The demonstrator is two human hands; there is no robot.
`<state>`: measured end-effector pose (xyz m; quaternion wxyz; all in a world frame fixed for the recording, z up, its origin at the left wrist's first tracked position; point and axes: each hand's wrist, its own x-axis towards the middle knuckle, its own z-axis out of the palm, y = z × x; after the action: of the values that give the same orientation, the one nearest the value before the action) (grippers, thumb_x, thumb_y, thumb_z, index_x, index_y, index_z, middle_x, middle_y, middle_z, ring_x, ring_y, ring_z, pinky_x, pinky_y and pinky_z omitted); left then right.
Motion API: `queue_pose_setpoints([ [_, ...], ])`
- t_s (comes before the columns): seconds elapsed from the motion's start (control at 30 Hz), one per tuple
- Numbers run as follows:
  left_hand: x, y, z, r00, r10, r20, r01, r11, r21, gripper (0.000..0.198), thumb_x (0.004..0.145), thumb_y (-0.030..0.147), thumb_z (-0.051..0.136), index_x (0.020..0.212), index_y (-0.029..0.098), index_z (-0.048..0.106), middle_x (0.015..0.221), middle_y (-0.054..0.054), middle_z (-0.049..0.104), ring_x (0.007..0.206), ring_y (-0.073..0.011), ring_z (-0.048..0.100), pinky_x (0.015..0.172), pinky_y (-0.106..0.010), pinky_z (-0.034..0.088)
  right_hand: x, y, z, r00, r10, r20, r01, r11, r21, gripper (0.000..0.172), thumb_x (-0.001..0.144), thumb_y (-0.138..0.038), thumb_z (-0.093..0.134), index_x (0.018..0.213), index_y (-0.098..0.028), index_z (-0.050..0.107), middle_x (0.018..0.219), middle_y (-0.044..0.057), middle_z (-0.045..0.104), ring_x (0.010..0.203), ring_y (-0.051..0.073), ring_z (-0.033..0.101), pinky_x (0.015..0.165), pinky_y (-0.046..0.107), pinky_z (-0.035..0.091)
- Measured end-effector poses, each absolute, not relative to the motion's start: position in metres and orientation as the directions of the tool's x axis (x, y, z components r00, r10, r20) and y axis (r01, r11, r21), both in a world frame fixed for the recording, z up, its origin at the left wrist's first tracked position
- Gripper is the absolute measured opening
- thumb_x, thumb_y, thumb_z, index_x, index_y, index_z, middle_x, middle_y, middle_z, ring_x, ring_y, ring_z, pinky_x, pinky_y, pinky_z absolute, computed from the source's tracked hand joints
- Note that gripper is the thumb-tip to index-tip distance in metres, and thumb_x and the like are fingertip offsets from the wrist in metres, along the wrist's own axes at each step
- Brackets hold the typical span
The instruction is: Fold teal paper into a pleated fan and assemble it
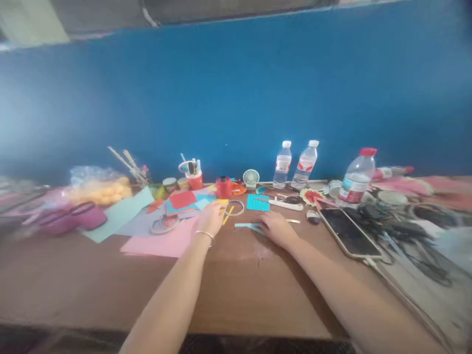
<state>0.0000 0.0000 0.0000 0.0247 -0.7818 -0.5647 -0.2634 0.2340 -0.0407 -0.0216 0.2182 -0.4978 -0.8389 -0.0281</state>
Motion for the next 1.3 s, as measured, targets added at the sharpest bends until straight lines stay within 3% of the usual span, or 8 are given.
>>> queue_pose_setpoints([
  [0.23, -0.001, 0.001, -0.005, 0.300, 0.891, 0.340, 0.888, -0.391, 0.242, 0.024, 0.074, 0.020, 0.049, 0.094, 0.024, 0.061, 0.099, -0.003, 0.052, 0.089, -0.0171, 0.048, 0.081, -0.028, 0.036, 0.233, -0.040, -0.024, -0.420, 0.842, 0.338, 0.857, 0.490, -0.158, 0.019, 0.081, -0.026, 0.043, 0.079, -0.018, 0.059, 0.082, 0.006, 0.057, 0.085, 0.017, 0.050, 0.073, 0.026, 0.033],
  [0.63, -0.002, 0.003, -0.016, 0.377, 0.860, 0.344, 0.827, -0.480, 0.293, 0.013, 0.074, 0.021, 0.049, 0.075, 0.021, 0.061, 0.085, -0.003, 0.052, 0.084, -0.0169, 0.047, 0.078, -0.030, 0.036, 0.226, -0.044, -0.022, -0.369, 0.827, 0.425, 0.896, 0.438, -0.074, 0.021, 0.083, -0.022, 0.038, 0.070, -0.017, 0.054, 0.076, 0.004, 0.056, 0.076, 0.016, 0.050, 0.065, 0.026, 0.029],
  [0.8, 0.000, 0.000, -0.012, 0.349, 0.862, 0.367, 0.799, -0.479, 0.364, 0.009, 0.072, 0.017, 0.049, 0.070, 0.019, 0.058, 0.081, -0.003, 0.052, 0.083, -0.0174, 0.047, 0.076, -0.031, 0.036, 0.228, -0.042, -0.026, -0.289, 0.826, 0.484, 0.908, 0.397, -0.135, 0.015, 0.081, -0.017, 0.039, 0.075, -0.018, 0.052, 0.075, 0.003, 0.055, 0.070, 0.016, 0.049, 0.062, 0.026, 0.030],
  [0.9, 0.005, -0.004, -0.007, 0.265, 0.881, 0.392, 0.748, -0.445, 0.493, 0.010, 0.075, 0.019, 0.044, 0.073, 0.019, 0.054, 0.079, -0.002, 0.053, 0.081, -0.0176, 0.048, 0.074, -0.031, 0.037, 0.231, -0.041, -0.024, -0.246, 0.818, 0.520, 0.876, 0.417, -0.241, 0.015, 0.080, -0.018, 0.039, 0.075, -0.017, 0.053, 0.078, 0.005, 0.056, 0.072, 0.017, 0.050, 0.065, 0.027, 0.032],
  [1.03, 0.015, -0.013, 0.004, 0.204, 0.882, 0.425, 0.594, -0.457, 0.663, 0.015, 0.080, 0.025, 0.036, 0.080, 0.019, 0.050, 0.082, -0.001, 0.055, 0.077, -0.0155, 0.051, 0.073, -0.030, 0.038, 0.229, -0.042, -0.015, -0.114, 0.860, 0.498, 0.644, 0.446, -0.622, 0.017, 0.077, -0.027, 0.045, 0.088, -0.020, 0.056, 0.087, 0.005, 0.059, 0.081, 0.019, 0.052, 0.071, 0.030, 0.036],
  [1.13, 0.027, -0.023, 0.011, 0.260, 0.855, 0.448, 0.505, -0.516, 0.692, 0.015, 0.080, 0.025, 0.036, 0.082, 0.019, 0.050, 0.082, -0.001, 0.055, 0.077, -0.0147, 0.051, 0.072, -0.028, 0.039, 0.218, -0.047, -0.005, 0.054, 0.944, 0.324, 0.229, 0.304, -0.925, 0.027, 0.072, -0.036, 0.051, 0.093, -0.019, 0.056, 0.086, 0.005, 0.061, 0.075, 0.018, 0.055, 0.065, 0.029, 0.041],
  [1.23, 0.039, -0.033, 0.015, 0.369, 0.805, 0.465, 0.486, -0.593, 0.642, 0.012, 0.078, 0.021, 0.038, 0.080, 0.019, 0.050, 0.083, -0.001, 0.054, 0.081, -0.0151, 0.049, 0.074, -0.028, 0.038, 0.204, -0.055, 0.005, 0.014, 0.975, 0.221, -0.137, 0.221, -0.966, 0.032, 0.067, -0.038, 0.055, 0.092, -0.019, 0.058, 0.084, 0.004, 0.061, 0.067, 0.016, 0.055, 0.058, 0.027, 0.041],
  [1.3, 0.044, -0.040, 0.018, 0.413, 0.785, 0.462, 0.507, -0.619, 0.599, 0.013, 0.078, 0.019, 0.039, 0.080, 0.020, 0.051, 0.082, -0.002, 0.054, 0.081, -0.0155, 0.048, 0.073, -0.028, 0.037, 0.198, -0.059, 0.009, 0.008, 0.979, 0.205, -0.233, 0.202, -0.951, 0.030, 0.063, -0.038, 0.058, 0.087, -0.018, 0.060, 0.075, 0.002, 0.061, 0.059, 0.013, 0.053, 0.053, 0.024, 0.040],
])
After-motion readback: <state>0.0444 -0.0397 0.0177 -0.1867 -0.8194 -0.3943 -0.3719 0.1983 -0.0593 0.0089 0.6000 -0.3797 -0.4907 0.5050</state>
